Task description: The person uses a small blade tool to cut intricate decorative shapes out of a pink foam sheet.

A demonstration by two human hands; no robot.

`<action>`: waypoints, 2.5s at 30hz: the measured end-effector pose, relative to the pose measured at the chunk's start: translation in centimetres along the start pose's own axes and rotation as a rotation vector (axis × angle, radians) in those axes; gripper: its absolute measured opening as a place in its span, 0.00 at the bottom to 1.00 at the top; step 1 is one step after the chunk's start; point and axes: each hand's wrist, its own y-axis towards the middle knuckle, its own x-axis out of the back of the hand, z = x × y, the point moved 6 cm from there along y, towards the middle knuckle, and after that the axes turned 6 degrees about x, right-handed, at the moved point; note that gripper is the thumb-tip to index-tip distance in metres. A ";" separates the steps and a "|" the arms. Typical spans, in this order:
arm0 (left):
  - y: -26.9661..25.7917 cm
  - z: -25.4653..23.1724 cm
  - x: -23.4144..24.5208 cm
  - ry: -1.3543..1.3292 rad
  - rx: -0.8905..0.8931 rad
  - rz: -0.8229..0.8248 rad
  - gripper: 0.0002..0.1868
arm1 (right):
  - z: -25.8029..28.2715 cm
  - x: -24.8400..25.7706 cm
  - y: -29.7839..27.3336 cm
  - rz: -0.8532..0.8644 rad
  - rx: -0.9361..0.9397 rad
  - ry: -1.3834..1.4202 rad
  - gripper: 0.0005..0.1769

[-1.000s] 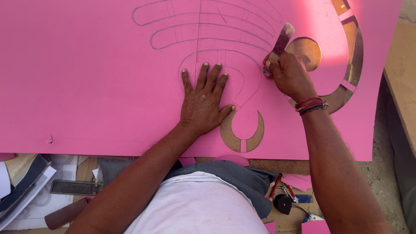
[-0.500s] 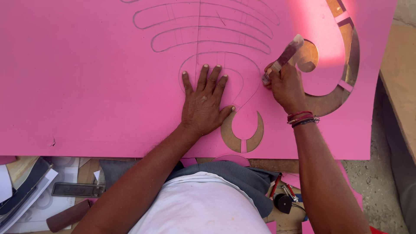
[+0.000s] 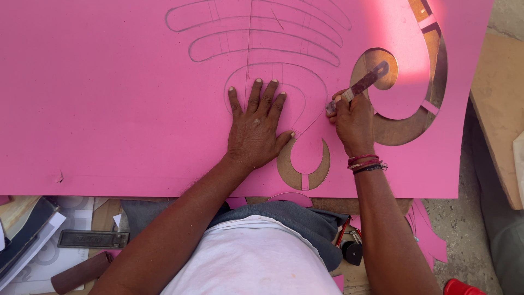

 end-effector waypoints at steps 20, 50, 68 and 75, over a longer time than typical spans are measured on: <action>-0.2 0.6 -0.3 0.003 -0.008 -0.006 0.47 | -0.2 -3.0 -5.8 -0.241 -0.161 0.097 0.07; -0.5 0.3 -0.1 0.026 -0.002 0.033 0.46 | -0.8 -1.6 -11.2 -0.220 0.077 0.351 0.13; 0.2 0.9 0.7 0.039 -0.029 0.036 0.40 | 0.9 -1.4 -11.6 -0.203 0.233 0.474 0.17; 2.2 1.0 1.6 0.099 -0.039 0.057 0.38 | -0.1 -2.2 -15.4 -0.197 0.150 0.352 0.18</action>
